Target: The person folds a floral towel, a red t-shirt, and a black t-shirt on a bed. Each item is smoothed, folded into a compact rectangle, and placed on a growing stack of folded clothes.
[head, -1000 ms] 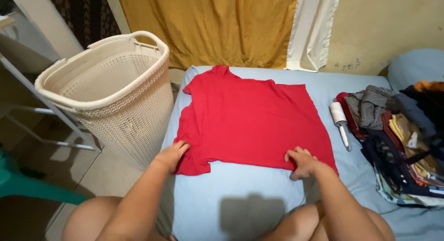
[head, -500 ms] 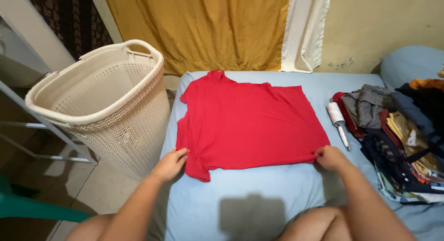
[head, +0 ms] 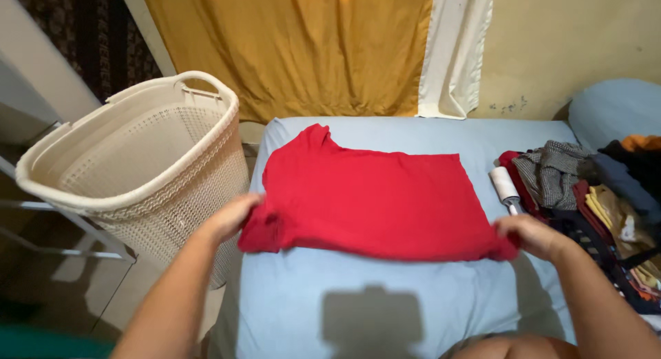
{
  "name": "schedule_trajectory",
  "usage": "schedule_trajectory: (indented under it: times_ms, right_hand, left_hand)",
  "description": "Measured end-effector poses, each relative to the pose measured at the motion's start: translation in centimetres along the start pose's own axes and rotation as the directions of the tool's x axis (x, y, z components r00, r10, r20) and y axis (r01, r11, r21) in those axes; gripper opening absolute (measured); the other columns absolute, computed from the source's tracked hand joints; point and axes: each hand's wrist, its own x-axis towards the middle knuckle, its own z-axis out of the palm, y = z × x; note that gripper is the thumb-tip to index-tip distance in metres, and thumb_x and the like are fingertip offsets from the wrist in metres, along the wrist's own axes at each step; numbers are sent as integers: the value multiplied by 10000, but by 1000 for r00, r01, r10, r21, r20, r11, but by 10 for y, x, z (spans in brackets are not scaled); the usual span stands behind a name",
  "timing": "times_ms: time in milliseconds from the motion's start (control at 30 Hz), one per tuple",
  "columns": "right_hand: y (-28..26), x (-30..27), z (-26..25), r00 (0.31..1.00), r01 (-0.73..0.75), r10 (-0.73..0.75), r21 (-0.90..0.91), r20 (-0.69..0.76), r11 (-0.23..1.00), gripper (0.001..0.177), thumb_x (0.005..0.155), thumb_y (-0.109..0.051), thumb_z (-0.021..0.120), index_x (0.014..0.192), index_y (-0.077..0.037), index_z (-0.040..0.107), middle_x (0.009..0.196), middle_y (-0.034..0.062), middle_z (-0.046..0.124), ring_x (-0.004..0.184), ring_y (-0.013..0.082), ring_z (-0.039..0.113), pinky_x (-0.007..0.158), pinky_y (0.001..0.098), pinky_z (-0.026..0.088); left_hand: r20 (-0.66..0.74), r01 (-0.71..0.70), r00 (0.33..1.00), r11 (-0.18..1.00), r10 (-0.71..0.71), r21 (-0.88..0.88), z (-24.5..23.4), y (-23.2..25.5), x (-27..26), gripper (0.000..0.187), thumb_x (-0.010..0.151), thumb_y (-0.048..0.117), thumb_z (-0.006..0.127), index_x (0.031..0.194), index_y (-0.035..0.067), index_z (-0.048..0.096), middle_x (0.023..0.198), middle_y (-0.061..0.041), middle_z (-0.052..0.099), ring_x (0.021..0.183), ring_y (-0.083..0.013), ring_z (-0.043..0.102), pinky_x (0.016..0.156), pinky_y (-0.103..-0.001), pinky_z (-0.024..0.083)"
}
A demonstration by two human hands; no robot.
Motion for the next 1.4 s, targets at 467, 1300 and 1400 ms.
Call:
schedule_trajectory:
  times_ms: [467,1300,1400]
  right_hand:
    - [71,36,7,956,-96,35,-198,-290,975,836,748,-86,856,1481,-104,456,1170,154,759,1026,256,718,914,402,551]
    - [-126,-100,-25,860,341,-197,242,-471,909,337,1004,-136,593,1337,-185,606,1071,91,687,923,229,678,773,474,591]
    - [-138,-33,-23,835,303,-143,227,-532,925,298,973,-91,646,1247,-184,579,1042,115,667,905,269,655,723,510,553]
  left_hand:
    - [-365,352,920,709,-142,611,-8,-112,45,543,854,417,834,1059,-85,801,1021,-220,807,847,-275,752,796,-374,564]
    - [-188,8,982,1000,-6,8,-44,187,-135,422,1000,237,587,1402,143,503,1219,-158,626,1060,-267,641,895,-449,545]
    - [-291,-3,956,995,31,98,-40,186,-82,488,989,168,605,1449,178,445,1260,-180,624,1141,-303,631,928,-450,548]
